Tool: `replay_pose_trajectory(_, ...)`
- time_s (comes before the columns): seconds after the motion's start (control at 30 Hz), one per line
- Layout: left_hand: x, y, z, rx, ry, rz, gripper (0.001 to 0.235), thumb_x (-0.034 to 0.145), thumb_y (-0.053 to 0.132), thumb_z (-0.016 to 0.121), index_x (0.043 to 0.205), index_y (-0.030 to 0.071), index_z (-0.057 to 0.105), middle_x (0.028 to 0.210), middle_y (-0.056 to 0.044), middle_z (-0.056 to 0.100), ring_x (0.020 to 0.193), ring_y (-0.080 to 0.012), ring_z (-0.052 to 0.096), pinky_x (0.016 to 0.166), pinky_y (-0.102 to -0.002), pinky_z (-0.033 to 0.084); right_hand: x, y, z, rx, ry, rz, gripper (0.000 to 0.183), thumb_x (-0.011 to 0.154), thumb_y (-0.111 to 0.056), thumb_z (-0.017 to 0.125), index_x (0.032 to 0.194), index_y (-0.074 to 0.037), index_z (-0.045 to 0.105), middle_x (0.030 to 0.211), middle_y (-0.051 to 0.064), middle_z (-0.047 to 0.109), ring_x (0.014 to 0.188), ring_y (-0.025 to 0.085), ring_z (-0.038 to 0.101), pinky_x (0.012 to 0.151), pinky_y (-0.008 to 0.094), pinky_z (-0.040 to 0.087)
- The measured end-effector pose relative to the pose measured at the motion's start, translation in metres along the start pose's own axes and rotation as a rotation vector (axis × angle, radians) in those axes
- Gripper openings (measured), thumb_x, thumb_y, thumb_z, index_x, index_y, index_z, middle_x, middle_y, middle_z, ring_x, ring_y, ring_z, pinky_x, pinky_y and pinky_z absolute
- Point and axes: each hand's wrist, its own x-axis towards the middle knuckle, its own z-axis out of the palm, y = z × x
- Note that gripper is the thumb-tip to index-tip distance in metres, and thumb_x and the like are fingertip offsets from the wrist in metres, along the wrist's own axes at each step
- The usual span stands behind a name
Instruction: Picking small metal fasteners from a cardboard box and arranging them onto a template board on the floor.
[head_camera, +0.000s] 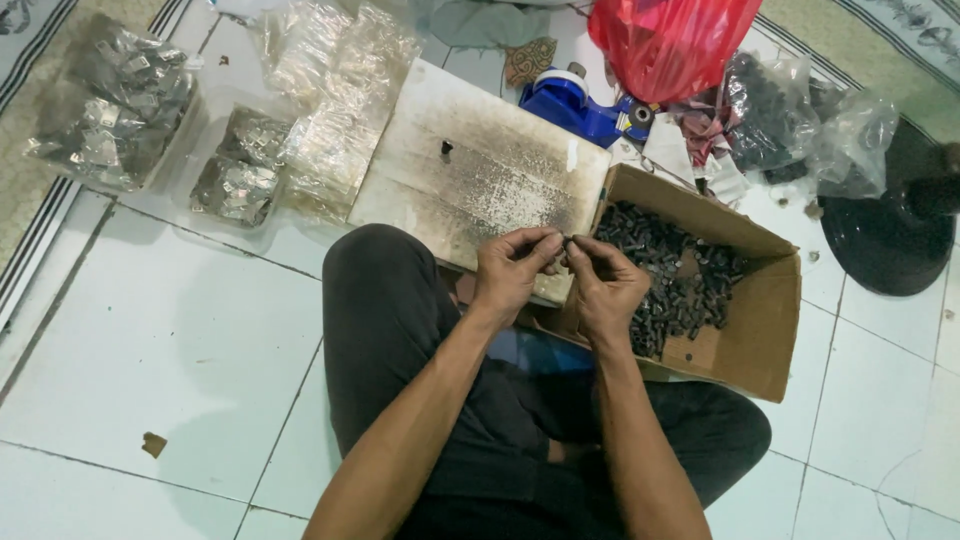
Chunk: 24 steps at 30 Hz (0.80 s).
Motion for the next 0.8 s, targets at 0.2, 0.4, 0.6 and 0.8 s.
replay_pose_trajectory(0.2,-0.003,0.001,-0.004,0.057,0.017,0.006,0.019,0.086,0.011,0.085,0.102,0.002,0.079,0.074,-0.015,0.074,0.056,-0.0137,0.071,0.054,-0.022,0.058,0.009,0.003,-0.011,-0.133,-0.186,-0.019,0.014,0.09,0.012,0.077,0.1,0.003,0.08,0.083,0.019,0.077,0.077,0.024,0.074,0.065,0.038,0.059)
replay_pose_trajectory(0.4,-0.007,0.003,-0.008,0.164,0.002,-0.001,0.019,0.085,0.01,0.086,0.101,0.002,0.08,0.076,-0.017,0.076,0.057,-0.0146,0.072,0.054,-0.024,0.057,0.021,-0.003,-0.023,-0.246,-0.385,0.004,0.014,0.09,0.012,0.075,0.099,0.002,0.08,0.084,0.019,0.077,0.079,0.029,0.076,0.064,0.041,0.061)
replay_pose_trajectory(0.6,-0.003,-0.001,-0.004,0.066,0.013,-0.037,0.019,0.086,0.012,0.086,0.101,0.003,0.08,0.073,-0.017,0.074,0.056,-0.0173,0.073,0.052,-0.024,0.059,0.03,0.01,-0.034,-0.182,-0.402,0.124,0.016,0.091,0.006,0.078,0.105,0.0,0.081,0.089,0.018,0.078,0.088,0.019,0.071,0.069,0.04,0.059)
replay_pose_trajectory(0.8,0.002,-0.016,-0.009,-0.047,0.105,-0.091,0.019,0.09,0.012,0.082,0.104,0.0,0.079,0.076,-0.017,0.074,0.057,-0.0172,0.072,0.052,-0.025,0.061,0.014,0.066,-0.017,0.062,-0.288,0.229,0.022,0.092,-0.004,0.082,0.113,0.002,0.078,0.093,0.016,0.078,0.088,0.013,0.067,0.073,0.036,0.058)
